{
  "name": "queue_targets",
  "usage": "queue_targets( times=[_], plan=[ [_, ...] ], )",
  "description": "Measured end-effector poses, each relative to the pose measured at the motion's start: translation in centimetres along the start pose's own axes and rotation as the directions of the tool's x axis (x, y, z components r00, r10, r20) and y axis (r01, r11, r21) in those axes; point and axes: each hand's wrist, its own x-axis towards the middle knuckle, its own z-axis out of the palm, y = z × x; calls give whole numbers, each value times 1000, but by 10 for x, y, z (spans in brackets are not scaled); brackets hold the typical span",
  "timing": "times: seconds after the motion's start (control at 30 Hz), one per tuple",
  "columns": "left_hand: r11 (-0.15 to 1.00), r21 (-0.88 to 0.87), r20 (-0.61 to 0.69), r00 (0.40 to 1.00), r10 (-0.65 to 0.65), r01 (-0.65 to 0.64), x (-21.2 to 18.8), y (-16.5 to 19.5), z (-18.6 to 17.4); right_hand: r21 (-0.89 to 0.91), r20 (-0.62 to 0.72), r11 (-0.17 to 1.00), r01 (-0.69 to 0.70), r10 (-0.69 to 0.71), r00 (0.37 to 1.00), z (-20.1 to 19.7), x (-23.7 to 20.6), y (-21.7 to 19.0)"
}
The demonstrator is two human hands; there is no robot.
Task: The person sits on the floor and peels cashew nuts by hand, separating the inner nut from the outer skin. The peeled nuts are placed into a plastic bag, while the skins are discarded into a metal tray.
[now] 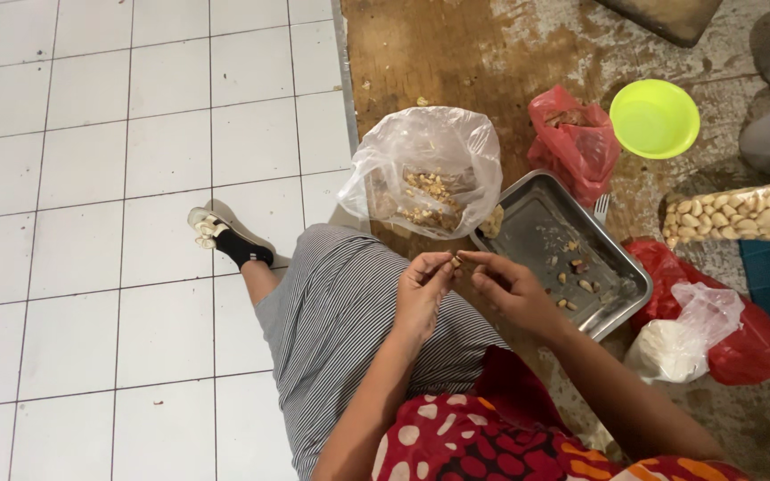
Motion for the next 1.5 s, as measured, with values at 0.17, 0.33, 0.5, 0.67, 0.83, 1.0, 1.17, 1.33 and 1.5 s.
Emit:
queue_targets(
  times=[0.17, 0.33, 0.5, 0.67, 0.83, 1.0, 1.17, 1.33, 1.5],
  plan=[
    [999, -23, -4, 1000, -26, 26, 1, -5, -6, -158, -44, 987, -22, 15, 999, 1, -2, -5],
    [999, -11, 3, 999, -37, 37, 2, -6, -8, -251, -61, 967, 31, -48, 997, 0, 1, -5],
    [999, 47, -13, 1000, -28, 28, 2, -6, -4, -229, -104, 973, 20, -45, 994, 3, 4, -3],
    [995, 42, 14, 996, -93, 92, 1, 0, 1, -18, -203, 998, -61, 56, 978, -3, 30, 3],
    [965, -239, 97, 992, -84, 106, 0, 11, -6, -56, -218, 986, -160, 144, 965, -26, 94, 19],
    [954, -272, 52, 991, -120, 130, 7, 7, -12, 13, -244, 951, -308, 302, 922, -48, 152, 44],
    [951, -290, -33, 992, -126, 111, 13, 1, -12, -394, -381, 919, -3, -160, 910, -56, 181, 53],
    [951, -299, -54, 994, -93, 73, 14, 1, -9, -488, -405, 867, -97, -127, 906, -52, 164, 38],
    [951, -306, -67, 995, -76, 52, 16, 1, -12, -37, -14, 999, -36, 36, 999, -28, 93, 3]
  ],
)
